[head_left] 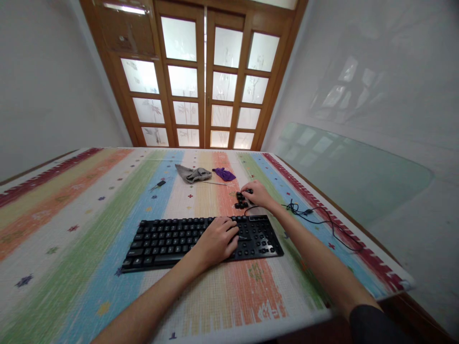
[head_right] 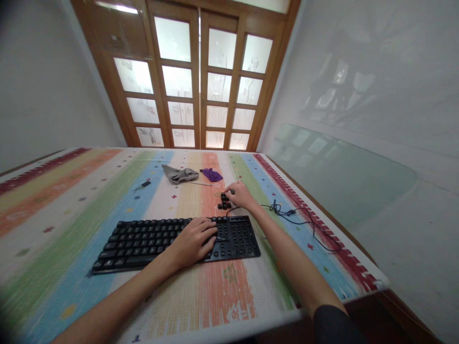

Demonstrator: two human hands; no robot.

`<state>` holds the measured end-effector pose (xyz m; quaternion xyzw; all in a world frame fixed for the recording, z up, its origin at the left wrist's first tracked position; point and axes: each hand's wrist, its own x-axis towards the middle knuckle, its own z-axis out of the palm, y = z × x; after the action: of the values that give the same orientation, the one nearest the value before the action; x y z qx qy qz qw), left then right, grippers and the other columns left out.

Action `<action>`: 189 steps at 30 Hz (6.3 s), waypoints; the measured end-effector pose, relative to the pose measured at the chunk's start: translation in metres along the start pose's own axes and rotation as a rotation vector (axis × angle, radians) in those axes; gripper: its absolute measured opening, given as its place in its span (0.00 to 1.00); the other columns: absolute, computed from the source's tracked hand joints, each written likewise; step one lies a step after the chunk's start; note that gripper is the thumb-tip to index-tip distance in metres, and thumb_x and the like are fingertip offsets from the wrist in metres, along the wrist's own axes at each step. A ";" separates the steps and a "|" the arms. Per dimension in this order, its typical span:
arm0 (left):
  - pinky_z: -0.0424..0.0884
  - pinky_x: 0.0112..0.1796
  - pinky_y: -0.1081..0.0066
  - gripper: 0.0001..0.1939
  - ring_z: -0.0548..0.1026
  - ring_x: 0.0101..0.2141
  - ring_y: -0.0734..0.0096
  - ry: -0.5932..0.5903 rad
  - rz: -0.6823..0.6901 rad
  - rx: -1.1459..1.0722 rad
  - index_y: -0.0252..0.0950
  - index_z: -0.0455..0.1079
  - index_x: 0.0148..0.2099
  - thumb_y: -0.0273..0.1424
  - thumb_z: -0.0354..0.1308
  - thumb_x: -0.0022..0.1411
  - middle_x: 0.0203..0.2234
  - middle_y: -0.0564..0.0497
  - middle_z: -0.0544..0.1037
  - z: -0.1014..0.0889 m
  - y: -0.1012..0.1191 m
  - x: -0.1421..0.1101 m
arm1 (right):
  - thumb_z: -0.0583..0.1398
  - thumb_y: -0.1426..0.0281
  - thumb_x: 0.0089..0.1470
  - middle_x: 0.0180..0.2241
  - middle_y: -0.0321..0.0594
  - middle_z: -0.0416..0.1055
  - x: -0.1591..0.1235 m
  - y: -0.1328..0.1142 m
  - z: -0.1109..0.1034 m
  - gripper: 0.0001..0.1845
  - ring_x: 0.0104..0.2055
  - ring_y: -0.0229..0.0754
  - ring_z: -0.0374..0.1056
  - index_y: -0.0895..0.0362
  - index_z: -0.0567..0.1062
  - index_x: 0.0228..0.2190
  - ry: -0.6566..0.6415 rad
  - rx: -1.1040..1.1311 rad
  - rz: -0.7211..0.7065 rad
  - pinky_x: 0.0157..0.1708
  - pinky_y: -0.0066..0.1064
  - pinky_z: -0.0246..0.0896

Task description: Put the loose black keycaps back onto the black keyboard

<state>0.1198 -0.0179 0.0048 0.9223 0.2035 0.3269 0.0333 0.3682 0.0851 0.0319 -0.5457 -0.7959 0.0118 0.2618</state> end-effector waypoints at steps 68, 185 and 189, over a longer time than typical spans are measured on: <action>0.70 0.49 0.56 0.14 0.73 0.46 0.58 -0.127 0.084 0.088 0.33 0.70 0.54 0.24 0.51 0.68 0.49 0.43 0.79 -0.005 0.000 0.003 | 0.60 0.77 0.58 0.31 0.41 0.75 -0.100 -0.070 -0.006 0.07 0.39 0.46 0.68 0.54 0.78 0.34 0.056 0.185 -0.278 0.39 0.38 0.65; 0.69 0.53 0.55 0.10 0.72 0.50 0.55 -0.090 0.094 0.064 0.34 0.73 0.49 0.27 0.57 0.66 0.50 0.43 0.77 -0.002 -0.002 0.002 | 0.55 0.77 0.60 0.26 0.45 0.75 -0.117 -0.101 -0.026 0.08 0.22 0.39 0.66 0.62 0.74 0.37 -0.235 -0.405 -0.454 0.22 0.31 0.42; 0.68 0.54 0.55 0.11 0.72 0.52 0.56 -0.094 0.081 0.059 0.35 0.73 0.50 0.27 0.54 0.67 0.50 0.44 0.77 -0.001 -0.002 0.001 | 0.55 0.71 0.62 0.26 0.43 0.77 -0.100 -0.088 -0.030 0.11 0.26 0.41 0.70 0.58 0.77 0.31 -0.109 -0.228 -0.370 0.27 0.31 0.53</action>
<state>0.1191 -0.0157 0.0061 0.9447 0.1739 0.2780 0.0024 0.3320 -0.0457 0.0448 -0.4151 -0.8916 -0.0966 0.1526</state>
